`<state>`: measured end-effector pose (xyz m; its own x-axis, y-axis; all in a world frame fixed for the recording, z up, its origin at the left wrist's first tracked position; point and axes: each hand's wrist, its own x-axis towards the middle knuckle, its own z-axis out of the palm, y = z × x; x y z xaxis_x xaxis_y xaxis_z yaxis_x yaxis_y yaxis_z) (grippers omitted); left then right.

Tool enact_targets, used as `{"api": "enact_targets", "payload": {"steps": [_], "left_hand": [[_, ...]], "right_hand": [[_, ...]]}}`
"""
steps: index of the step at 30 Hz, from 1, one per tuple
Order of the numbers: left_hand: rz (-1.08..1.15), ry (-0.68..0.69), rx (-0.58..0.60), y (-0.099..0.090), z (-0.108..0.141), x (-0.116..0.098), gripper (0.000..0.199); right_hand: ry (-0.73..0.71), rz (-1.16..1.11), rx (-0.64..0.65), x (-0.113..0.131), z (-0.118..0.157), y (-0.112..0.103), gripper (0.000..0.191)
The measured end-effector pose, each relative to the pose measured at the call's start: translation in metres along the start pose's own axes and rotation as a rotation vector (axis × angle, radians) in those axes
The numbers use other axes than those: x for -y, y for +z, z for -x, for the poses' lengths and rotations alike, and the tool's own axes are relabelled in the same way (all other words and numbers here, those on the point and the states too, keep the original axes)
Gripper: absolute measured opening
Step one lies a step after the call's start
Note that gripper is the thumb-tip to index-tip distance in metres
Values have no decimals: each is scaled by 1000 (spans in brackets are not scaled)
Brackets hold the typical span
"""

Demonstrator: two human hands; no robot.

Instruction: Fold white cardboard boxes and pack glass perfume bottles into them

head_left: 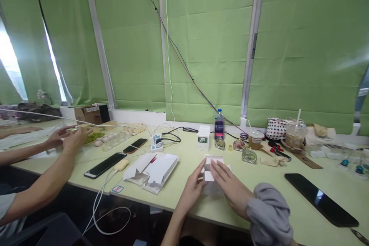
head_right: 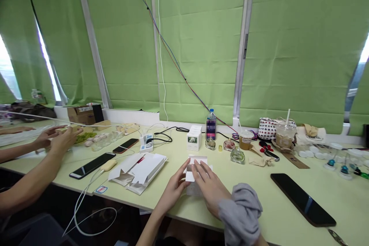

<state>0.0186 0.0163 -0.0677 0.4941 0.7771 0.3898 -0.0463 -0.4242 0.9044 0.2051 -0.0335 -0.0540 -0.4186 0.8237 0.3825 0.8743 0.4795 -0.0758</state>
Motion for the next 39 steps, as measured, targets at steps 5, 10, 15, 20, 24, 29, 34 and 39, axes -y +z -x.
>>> {"api": "enact_targets", "payload": {"steps": [5, 10, 15, 20, 24, 29, 34, 39], "left_hand": [[460, -105, -176, -1, 0, 5, 71], [1068, -220, -126, -2, 0, -2, 50], [1416, -186, -19, 7, 3, -4, 32], [1465, -175, -42, 8, 4, 0, 29], [1329, -160, -110, 6, 0, 5, 29], [829, -140, -303, 3, -4, 8, 58], [199, -64, -405, 2, 1, 4, 61], [91, -68, -433, 3, 2, 10, 65]], "right_hand": [[-15, -468, -265, -16, 11, -40, 64], [195, -772, -384, -15, 16, -60, 49], [176, -727, -229, -15, 13, -50, 53], [126, -592, -18, -18, 14, -49, 55], [139, -546, 104, -25, 16, -44, 56], [245, -457, 73, -59, 22, -26, 42], [488, -335, -368, -124, 33, -25, 36], [529, -322, -449, -155, 37, -35, 27]]}}
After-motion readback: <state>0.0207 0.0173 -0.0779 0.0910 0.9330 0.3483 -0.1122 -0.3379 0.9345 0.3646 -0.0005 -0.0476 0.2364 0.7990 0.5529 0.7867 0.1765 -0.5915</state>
